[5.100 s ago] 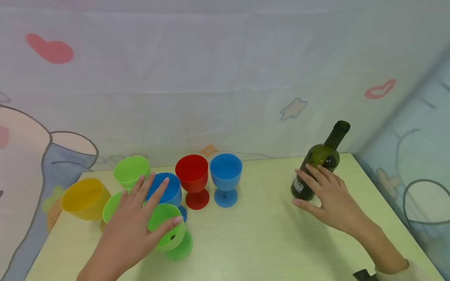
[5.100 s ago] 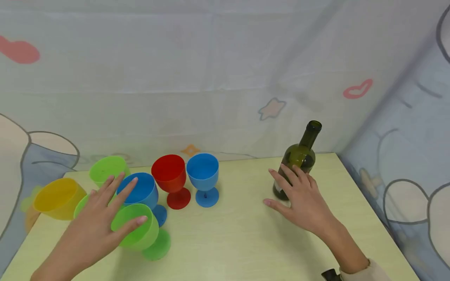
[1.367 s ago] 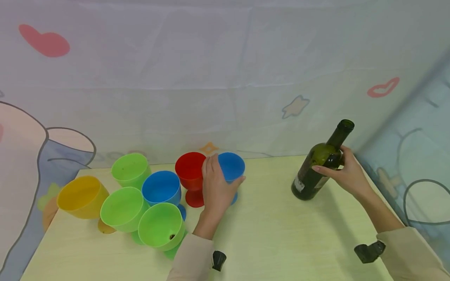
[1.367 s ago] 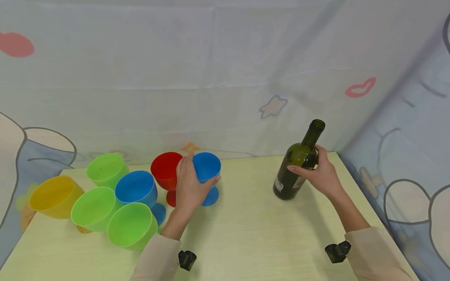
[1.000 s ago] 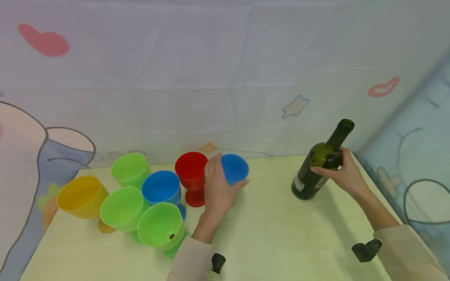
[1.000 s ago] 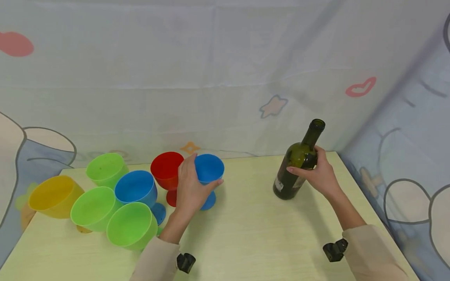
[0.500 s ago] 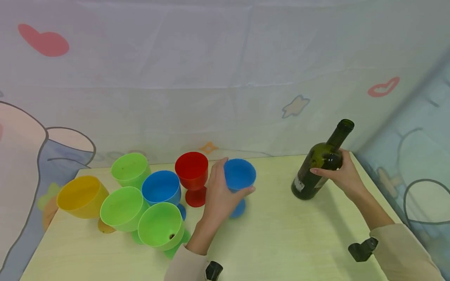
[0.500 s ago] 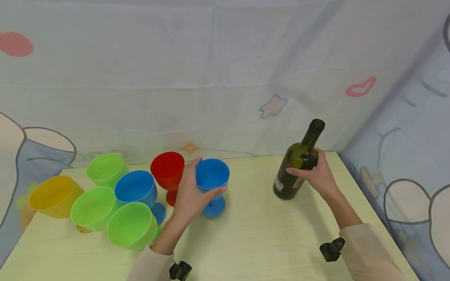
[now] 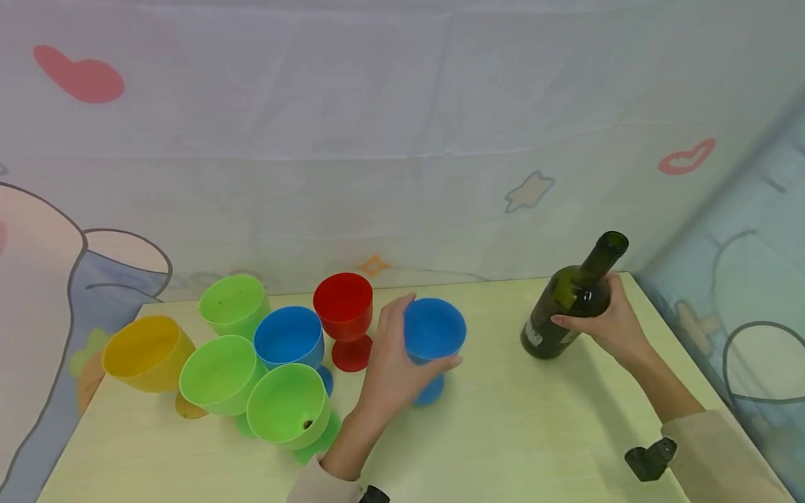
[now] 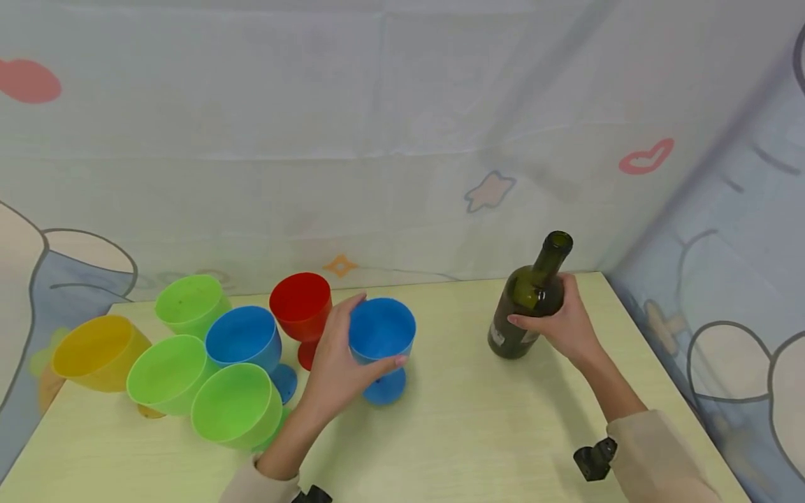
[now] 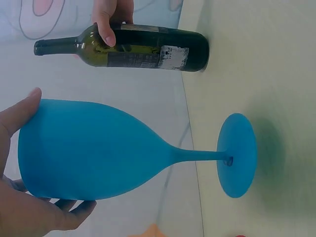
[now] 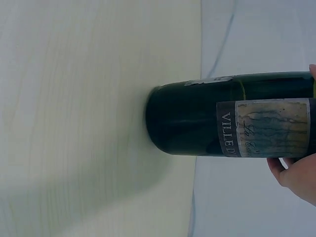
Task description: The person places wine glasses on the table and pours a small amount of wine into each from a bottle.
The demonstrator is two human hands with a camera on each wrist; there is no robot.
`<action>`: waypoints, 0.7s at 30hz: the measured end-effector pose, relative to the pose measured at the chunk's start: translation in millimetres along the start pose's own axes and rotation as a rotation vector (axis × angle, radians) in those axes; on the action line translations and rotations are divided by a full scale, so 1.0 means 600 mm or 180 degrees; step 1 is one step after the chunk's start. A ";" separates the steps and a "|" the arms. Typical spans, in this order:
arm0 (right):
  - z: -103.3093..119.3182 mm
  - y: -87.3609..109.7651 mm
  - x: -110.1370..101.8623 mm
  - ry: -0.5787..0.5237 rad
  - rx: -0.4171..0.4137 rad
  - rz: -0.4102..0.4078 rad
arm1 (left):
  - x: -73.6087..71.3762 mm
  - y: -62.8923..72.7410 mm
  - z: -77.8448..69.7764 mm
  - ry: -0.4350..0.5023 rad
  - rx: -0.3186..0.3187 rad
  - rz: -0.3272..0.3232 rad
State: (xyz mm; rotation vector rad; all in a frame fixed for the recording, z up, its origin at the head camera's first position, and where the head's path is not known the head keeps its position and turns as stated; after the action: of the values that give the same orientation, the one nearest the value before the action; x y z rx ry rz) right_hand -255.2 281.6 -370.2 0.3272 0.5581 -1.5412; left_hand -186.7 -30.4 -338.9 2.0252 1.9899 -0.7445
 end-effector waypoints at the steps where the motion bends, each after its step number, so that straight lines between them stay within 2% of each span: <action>1: 0.001 0.002 0.002 -0.0004 -0.0021 0.0015 | -0.001 0.001 -0.001 0.0004 0.0014 -0.0001; 8: 0.006 0.015 0.008 0.0005 -0.0112 0.0067 | -0.003 0.011 -0.002 -0.0036 0.0042 0.0051; 21: 0.011 0.037 0.008 0.0129 -0.0048 -0.0132 | 0.001 0.021 0.005 -0.0094 0.0034 0.0122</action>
State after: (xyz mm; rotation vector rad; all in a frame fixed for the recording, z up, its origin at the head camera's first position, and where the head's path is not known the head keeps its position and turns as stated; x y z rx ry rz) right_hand -232.7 274.5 -370.6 0.3378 0.6114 -1.5723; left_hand -175.0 -32.4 -344.3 2.0402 1.9297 -0.7742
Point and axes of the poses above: each hand's wrist, its own y-axis away from the middle knuckle, its own x-axis out of the palm, z = x × y, the point moved 8 cm from there along -y, towards the middle knuckle
